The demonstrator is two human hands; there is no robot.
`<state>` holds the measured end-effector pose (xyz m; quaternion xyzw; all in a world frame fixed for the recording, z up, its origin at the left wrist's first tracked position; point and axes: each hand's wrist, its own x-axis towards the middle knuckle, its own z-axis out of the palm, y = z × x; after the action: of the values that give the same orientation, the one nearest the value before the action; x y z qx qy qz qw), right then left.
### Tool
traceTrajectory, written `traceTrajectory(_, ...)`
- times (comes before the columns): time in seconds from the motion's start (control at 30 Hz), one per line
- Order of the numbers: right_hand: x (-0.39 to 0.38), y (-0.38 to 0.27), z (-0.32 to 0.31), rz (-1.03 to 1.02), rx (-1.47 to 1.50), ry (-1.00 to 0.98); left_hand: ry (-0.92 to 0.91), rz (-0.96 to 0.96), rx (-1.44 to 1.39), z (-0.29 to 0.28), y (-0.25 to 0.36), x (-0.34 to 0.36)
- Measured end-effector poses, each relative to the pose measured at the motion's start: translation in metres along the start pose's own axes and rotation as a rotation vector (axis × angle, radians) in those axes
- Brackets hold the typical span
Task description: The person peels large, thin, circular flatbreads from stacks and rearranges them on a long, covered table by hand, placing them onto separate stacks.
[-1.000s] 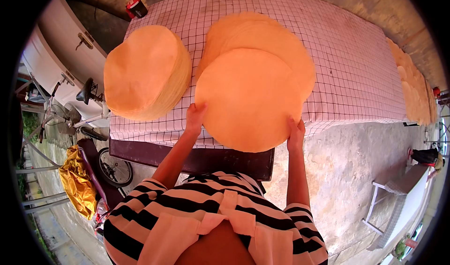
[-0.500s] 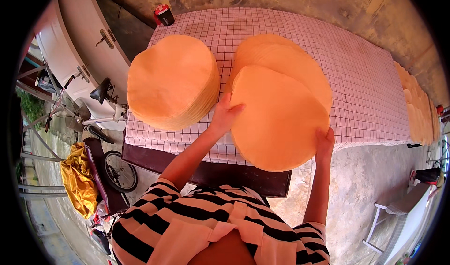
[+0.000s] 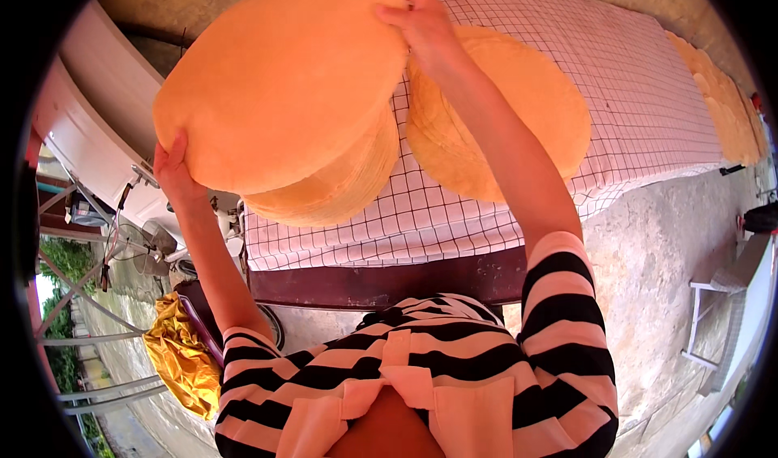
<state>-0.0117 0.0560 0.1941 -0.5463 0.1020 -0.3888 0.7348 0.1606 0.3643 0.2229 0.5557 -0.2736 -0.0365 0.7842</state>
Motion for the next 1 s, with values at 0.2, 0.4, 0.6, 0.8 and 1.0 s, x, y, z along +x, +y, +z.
traceTrajectory(0.2,0.027,0.152,0.000,0.245,-0.672,-0.003,0.254,-0.314,0.075,-0.086,-0.132,-0.040)
traceTrajectory(0.4,0.008,0.173,0.012,0.199,-0.865,-0.012,0.358,-0.397,0.175,-0.095,-0.142,-0.077)
traceTrajectory(0.6,0.009,0.187,0.006,0.189,-0.917,-0.008,0.328,-0.440,0.171,-0.089,-0.133,-0.091)
traceTrajectory(0.8,0.008,0.181,0.008,0.256,-0.875,-0.003,0.207,-0.551,0.236,-0.104,-0.133,-0.088)
traceTrajectory(1.0,-0.041,0.154,0.007,-0.091,-0.962,0.270,0.271,-0.510,0.526,-0.095,-0.099,-0.091)
